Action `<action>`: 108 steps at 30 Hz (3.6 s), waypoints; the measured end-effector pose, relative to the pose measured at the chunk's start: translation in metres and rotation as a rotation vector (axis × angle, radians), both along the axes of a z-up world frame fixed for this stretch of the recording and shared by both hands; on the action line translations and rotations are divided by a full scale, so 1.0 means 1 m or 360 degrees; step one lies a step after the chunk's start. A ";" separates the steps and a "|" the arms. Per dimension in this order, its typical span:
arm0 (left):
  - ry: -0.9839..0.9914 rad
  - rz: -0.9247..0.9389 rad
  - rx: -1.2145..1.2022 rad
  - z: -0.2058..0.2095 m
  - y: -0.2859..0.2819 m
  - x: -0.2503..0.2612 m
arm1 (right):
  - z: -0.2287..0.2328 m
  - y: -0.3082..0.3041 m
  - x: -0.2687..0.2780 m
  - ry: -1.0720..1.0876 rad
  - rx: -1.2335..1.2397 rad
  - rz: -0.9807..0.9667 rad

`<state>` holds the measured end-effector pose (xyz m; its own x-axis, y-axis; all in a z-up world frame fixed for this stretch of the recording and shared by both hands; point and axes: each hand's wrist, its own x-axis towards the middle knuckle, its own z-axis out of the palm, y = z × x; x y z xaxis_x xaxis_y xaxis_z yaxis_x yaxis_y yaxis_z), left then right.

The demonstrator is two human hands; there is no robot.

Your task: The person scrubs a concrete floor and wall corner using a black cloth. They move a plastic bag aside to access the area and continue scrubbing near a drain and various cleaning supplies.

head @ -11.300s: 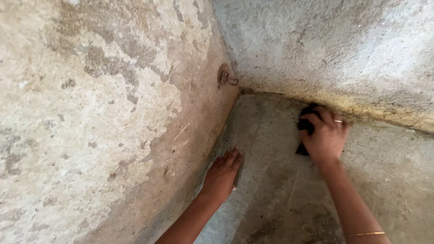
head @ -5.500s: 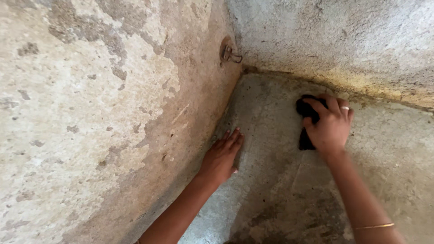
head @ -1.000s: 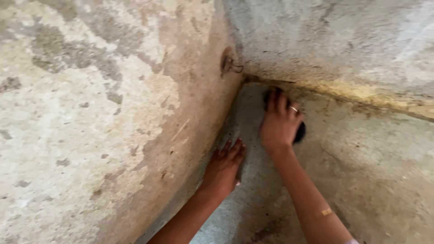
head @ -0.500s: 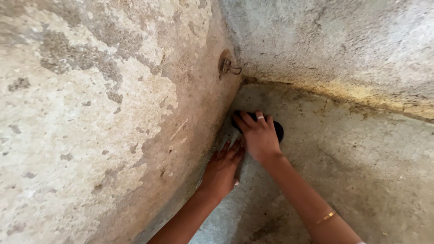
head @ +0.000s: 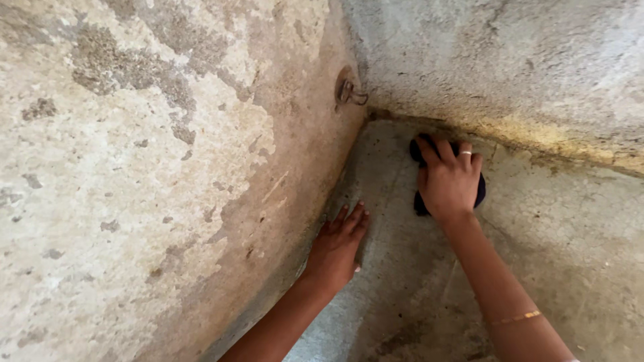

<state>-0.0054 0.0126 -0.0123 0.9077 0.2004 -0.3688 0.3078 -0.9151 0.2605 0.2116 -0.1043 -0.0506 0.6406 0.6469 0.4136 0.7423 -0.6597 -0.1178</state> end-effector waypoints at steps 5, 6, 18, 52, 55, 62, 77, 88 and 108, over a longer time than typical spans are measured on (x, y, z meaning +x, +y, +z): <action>-0.0057 0.0005 -0.0019 -0.002 0.002 -0.001 | -0.008 0.046 0.003 -0.0066 -0.0100 -0.0031; -0.0051 0.0000 -0.0008 -0.001 0.002 -0.001 | -0.010 0.058 0.001 -0.0066 -0.0136 -0.0004; 0.0097 0.0009 -0.0004 0.009 0.000 0.001 | 0.000 0.070 -0.024 0.0116 -0.0190 0.0418; -0.0690 0.0317 0.0039 0.031 0.031 0.003 | 0.016 0.060 -0.085 0.0404 -0.0746 0.0637; -0.0640 0.0345 0.0051 0.029 0.030 0.003 | 0.012 0.034 -0.108 0.0419 -0.0500 0.0864; -0.0683 0.0267 0.0094 0.016 0.032 -0.002 | 0.014 -0.015 -0.096 0.0396 -0.0211 0.0955; -0.1026 0.0247 -0.0070 0.017 0.033 -0.004 | 0.009 0.060 -0.044 0.0338 0.0039 0.0260; -0.1205 0.0388 -0.0154 0.030 0.029 0.000 | -0.001 0.014 -0.135 0.0458 -0.0150 0.1012; -0.0146 -0.0088 -0.0075 0.006 0.020 -0.005 | 0.014 0.003 -0.011 0.0163 -0.0139 0.0250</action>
